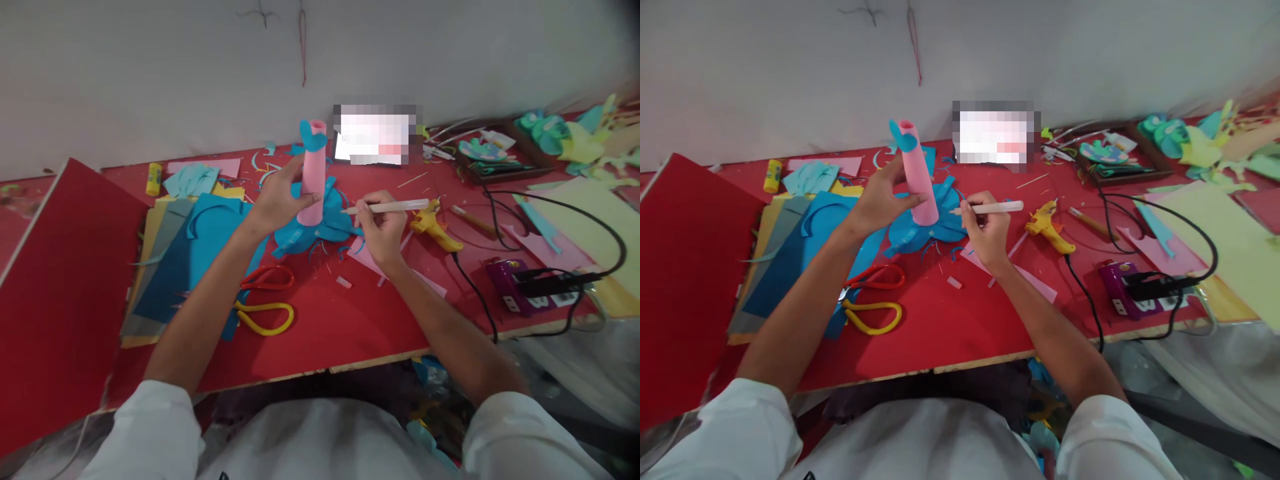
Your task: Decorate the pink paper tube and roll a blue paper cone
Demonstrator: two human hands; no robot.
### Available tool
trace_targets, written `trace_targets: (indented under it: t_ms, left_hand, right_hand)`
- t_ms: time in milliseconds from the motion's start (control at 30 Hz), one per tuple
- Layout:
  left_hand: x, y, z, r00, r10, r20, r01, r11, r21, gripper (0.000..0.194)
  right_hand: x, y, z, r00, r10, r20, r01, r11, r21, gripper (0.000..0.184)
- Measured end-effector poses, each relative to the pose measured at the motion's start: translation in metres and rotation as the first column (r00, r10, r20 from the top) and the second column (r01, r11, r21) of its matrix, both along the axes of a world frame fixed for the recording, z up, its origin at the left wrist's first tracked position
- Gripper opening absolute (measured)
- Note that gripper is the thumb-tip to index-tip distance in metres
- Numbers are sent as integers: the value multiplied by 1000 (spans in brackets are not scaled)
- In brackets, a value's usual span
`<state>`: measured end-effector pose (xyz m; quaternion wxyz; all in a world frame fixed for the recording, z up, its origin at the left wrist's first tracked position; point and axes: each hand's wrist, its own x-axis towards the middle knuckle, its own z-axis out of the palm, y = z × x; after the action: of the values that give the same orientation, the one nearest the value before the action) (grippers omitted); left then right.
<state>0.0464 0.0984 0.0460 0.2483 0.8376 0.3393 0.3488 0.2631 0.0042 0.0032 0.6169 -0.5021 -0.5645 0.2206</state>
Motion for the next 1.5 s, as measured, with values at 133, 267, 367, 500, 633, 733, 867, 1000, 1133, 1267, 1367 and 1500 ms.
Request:
trace_targets:
  t_ms: [133, 267, 367, 500, 633, 733, 867, 1000, 1133, 1267, 1367, 1500]
  left_hand:
    - [0, -1, -1, 990, 144, 12, -144, 988, 63, 58]
    - [0, 1, -10, 960, 277, 49, -281, 955, 91, 62]
    - [10, -1, -18, 952, 303, 46, -306, 945, 116, 66]
    - [15, -17, -15, 947, 314, 66, -321, 921, 223, 75]
    - [-5, -48, -11, 889, 422, 178, -456, 851, 261, 51]
    - [-24, -68, -21, 969, 215, -118, -198, 969, 146, 28]
    - [-34, -78, -40, 839, 47, -542, -1, 997, 83, 41]
    - [-31, -78, -45, 722, 61, -689, 35, 992, 124, 48]
    - [-29, -79, -43, 690, 64, -720, 45, 990, 132, 52]
    - [-29, -80, -42, 685, 64, -726, 30, 993, 116, 53]
    - [-28, -80, -42, 683, 63, -727, 30, 993, 114, 53]
    - [-28, -80, -42, 683, 69, -727, 32, 992, 124, 53]
  right_hand:
    - [6, 2, 2, 998, -60, 19, 59, 998, 26, 39]
    - [6, 2, 2, 996, -79, 31, 78, 997, 26, 38]
    - [4, 2, 1, 1000, -5, 7, 5, 1000, 9, 36]
    - [4, 7, -7, 983, 172, 63, -164, 979, -121, 36]
    - [5, 19, -18, 940, 331, 79, -312, 931, -189, 27]
    - [6, 25, -23, 912, 404, 67, -379, 895, -236, 20]
    - [4, 26, -24, 897, 431, 95, -395, 880, -263, 23]
    - [4, 23, -25, 882, 436, 179, -387, 887, -252, 25]
    - [3, 21, -27, 877, 421, 231, -359, 894, -269, 26]
    - [3, 22, -29, 872, 406, 273, -332, 901, -278, 25]
    - [5, 22, -29, 881, 378, 286, -301, 912, -279, 27]
    - [5, 22, -29, 873, 401, 277, -327, 904, -277, 26]
